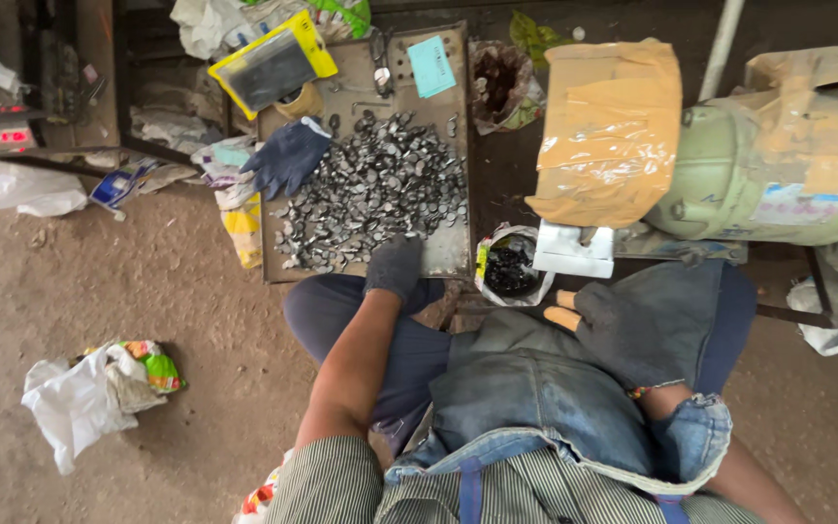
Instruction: The person sits on the floor at a bench grinder and grinds small metal workpieces against the spinning wheel, producing sparks, then places the finished pieces onto a tray holding a pile of similar ground parts, repeating the cycle with new pieces.
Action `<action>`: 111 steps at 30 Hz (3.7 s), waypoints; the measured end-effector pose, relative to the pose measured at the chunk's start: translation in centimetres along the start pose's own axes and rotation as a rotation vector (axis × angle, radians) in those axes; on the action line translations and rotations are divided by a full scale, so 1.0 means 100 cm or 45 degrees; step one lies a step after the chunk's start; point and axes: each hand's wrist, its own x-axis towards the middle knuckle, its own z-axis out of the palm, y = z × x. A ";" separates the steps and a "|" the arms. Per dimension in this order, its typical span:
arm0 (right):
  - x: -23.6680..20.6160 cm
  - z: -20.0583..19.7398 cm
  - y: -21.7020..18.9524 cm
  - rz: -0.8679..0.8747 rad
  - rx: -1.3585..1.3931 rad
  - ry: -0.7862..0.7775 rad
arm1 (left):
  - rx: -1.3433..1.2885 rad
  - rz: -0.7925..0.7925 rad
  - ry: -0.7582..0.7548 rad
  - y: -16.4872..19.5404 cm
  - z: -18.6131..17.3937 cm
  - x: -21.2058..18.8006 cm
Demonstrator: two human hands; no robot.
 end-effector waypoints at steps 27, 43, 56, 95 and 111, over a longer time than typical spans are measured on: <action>0.029 -0.058 -0.009 0.091 0.165 0.317 | -0.643 0.918 0.591 0.149 -0.031 0.005; 0.045 -0.053 0.004 0.116 0.107 0.356 | -0.642 0.903 0.343 0.151 -0.026 0.038; 0.051 -0.051 0.003 0.118 0.025 0.289 | -0.493 1.056 0.525 0.125 -0.009 0.038; 0.026 -0.067 -0.014 0.086 -0.007 0.266 | -0.480 0.625 0.525 0.153 -0.048 -0.012; 0.056 -0.051 0.007 0.106 0.079 0.325 | -0.628 0.938 0.283 0.145 -0.034 0.054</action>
